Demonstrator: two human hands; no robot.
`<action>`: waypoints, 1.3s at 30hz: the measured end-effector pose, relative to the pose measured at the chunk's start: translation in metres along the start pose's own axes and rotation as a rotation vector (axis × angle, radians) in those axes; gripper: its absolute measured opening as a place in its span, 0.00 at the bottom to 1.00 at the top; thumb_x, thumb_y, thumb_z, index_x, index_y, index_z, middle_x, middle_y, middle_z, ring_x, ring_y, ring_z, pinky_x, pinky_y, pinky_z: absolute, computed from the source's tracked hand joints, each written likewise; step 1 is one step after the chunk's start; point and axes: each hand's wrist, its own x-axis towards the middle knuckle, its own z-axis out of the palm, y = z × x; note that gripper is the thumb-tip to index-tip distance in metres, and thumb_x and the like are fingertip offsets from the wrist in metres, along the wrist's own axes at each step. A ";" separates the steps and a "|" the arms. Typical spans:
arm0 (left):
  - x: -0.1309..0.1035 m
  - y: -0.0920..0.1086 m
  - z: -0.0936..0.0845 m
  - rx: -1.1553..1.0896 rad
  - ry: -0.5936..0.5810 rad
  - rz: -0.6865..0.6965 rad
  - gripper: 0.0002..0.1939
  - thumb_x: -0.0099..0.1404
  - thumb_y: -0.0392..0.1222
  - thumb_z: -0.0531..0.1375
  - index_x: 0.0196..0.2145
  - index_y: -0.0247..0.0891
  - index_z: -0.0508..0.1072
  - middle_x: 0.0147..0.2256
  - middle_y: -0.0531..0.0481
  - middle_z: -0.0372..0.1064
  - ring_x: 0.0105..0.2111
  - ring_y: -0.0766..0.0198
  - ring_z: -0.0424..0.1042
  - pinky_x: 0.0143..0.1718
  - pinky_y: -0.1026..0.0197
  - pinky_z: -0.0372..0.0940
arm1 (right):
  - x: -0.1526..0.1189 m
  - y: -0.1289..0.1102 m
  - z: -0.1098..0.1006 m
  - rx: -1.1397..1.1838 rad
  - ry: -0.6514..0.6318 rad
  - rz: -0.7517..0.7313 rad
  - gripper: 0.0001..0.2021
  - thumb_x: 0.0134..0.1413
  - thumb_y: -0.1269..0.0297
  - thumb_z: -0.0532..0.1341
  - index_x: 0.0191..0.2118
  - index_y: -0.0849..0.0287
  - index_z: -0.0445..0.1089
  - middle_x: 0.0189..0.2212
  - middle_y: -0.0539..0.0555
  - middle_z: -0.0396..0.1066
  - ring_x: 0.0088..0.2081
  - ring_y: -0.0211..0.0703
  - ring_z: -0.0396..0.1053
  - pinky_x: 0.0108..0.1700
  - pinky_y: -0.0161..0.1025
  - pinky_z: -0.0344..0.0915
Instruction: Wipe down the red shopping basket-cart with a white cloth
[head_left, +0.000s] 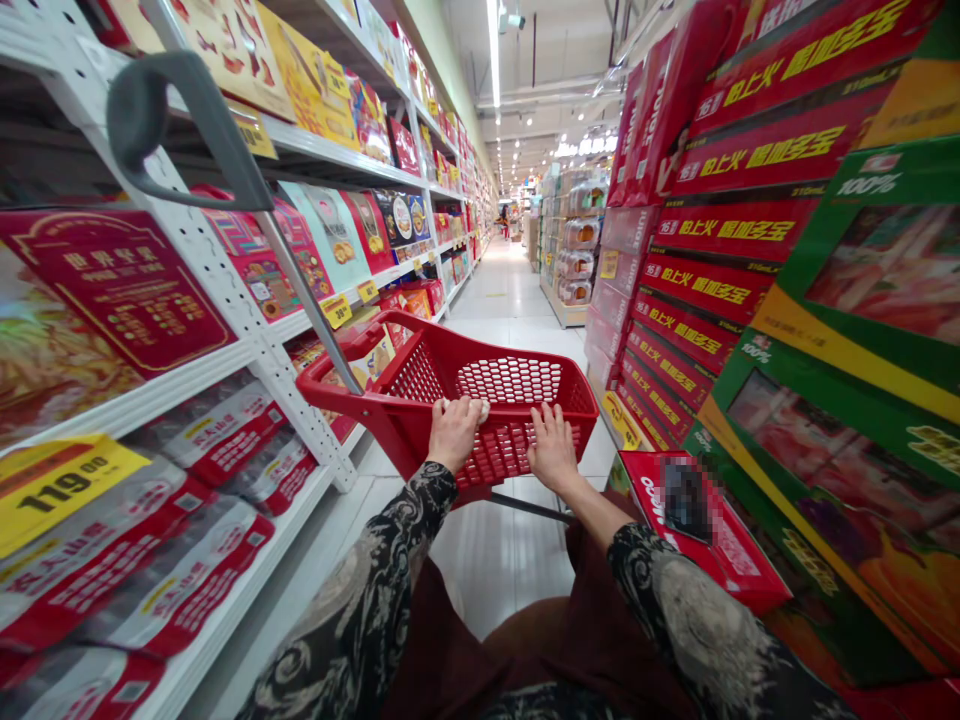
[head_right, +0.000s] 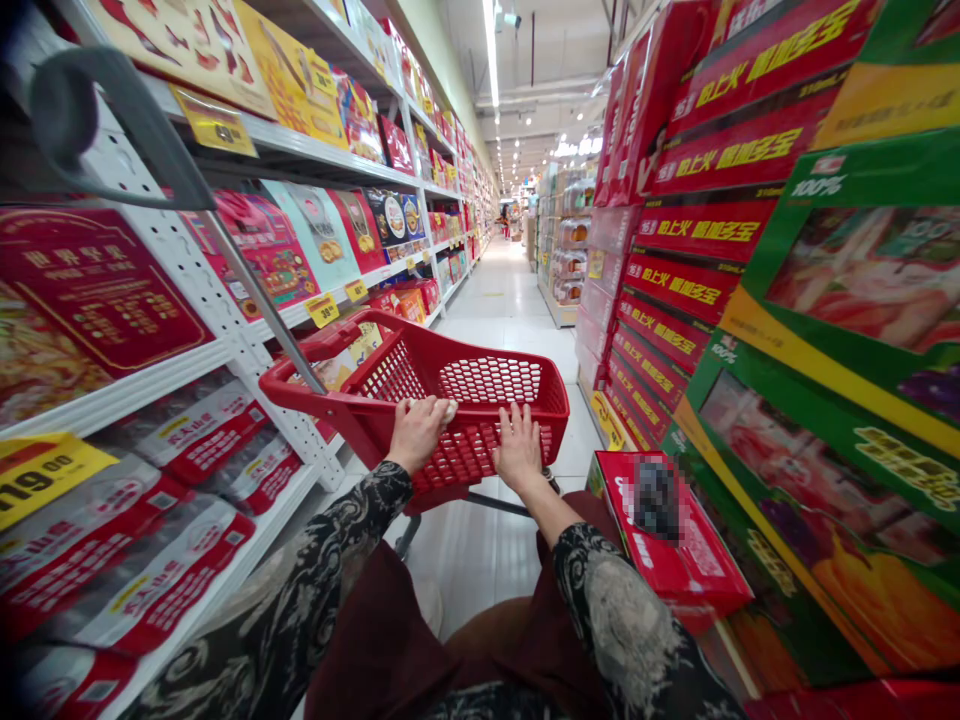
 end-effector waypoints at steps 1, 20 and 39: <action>0.000 0.003 -0.001 -0.003 0.000 0.016 0.16 0.68 0.37 0.43 0.46 0.41 0.66 0.42 0.44 0.69 0.43 0.55 0.68 0.49 0.45 0.55 | 0.000 -0.001 0.000 -0.003 -0.009 0.000 0.34 0.47 0.71 0.54 0.63 0.65 0.51 0.65 0.63 0.43 0.66 0.61 0.39 0.60 0.59 0.47; -0.001 -0.025 -0.014 0.026 0.007 -0.002 0.19 0.66 0.36 0.44 0.50 0.40 0.66 0.47 0.40 0.68 0.46 0.54 0.68 0.57 0.41 0.48 | 0.017 -0.012 -0.004 0.006 -0.097 0.017 0.35 0.48 0.70 0.55 0.64 0.67 0.47 0.66 0.62 0.42 0.66 0.55 0.37 0.62 0.61 0.42; 0.005 -0.051 -0.027 0.045 -0.036 -0.010 0.20 0.63 0.41 0.48 0.51 0.36 0.66 0.44 0.38 0.69 0.44 0.52 0.68 0.49 0.48 0.56 | 0.024 0.006 -0.009 -0.026 -0.167 -0.040 0.35 0.50 0.72 0.53 0.65 0.63 0.44 0.67 0.59 0.39 0.67 0.50 0.35 0.62 0.64 0.37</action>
